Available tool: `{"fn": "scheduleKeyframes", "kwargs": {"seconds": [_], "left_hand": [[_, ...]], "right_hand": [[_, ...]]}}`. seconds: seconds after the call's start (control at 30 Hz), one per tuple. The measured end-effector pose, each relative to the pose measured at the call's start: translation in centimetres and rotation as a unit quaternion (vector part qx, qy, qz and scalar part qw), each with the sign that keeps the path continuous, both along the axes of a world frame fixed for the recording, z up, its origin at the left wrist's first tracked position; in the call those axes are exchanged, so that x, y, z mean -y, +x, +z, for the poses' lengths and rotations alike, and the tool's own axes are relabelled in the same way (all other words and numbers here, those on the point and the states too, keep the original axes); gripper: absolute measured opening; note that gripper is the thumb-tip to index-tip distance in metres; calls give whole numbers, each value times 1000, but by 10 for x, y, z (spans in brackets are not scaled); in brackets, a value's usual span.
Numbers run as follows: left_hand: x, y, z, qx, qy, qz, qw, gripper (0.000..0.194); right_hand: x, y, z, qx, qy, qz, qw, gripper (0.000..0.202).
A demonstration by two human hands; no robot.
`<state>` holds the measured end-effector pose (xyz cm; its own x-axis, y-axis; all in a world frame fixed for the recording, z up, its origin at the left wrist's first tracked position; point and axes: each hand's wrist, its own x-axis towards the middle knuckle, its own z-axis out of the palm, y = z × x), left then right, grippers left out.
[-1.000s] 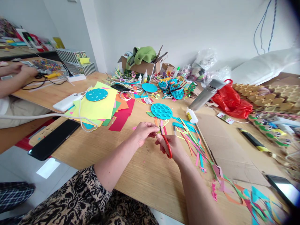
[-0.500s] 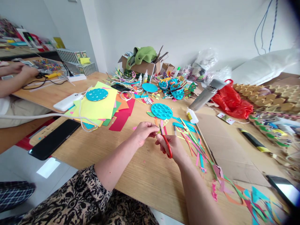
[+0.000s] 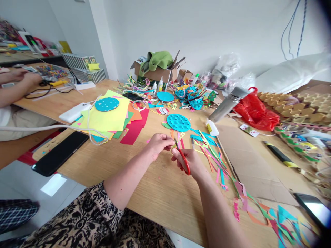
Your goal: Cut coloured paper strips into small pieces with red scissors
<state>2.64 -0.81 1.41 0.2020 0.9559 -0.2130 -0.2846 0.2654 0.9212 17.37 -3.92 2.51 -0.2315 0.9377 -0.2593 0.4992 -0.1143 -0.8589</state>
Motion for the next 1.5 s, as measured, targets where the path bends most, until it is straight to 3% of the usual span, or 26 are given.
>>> {"fn": "scheduleKeyframes", "kwargs": {"seconds": [1.2, 1.37, 1.5], "left_hand": [[-2, -4, 2, -40, 13, -3, 999, 8], [-8, -18, 2, -80, 29, -14, 996, 11], [-17, -44, 3, -203, 29, -4, 979, 11]], "right_hand": [[0, 0, 0, 11, -11, -5, 1000, 45], [0, 1, -3, 11, 2, -5, 1000, 46], [-1, 1, -5, 13, 5, -6, 1000, 47]]}}
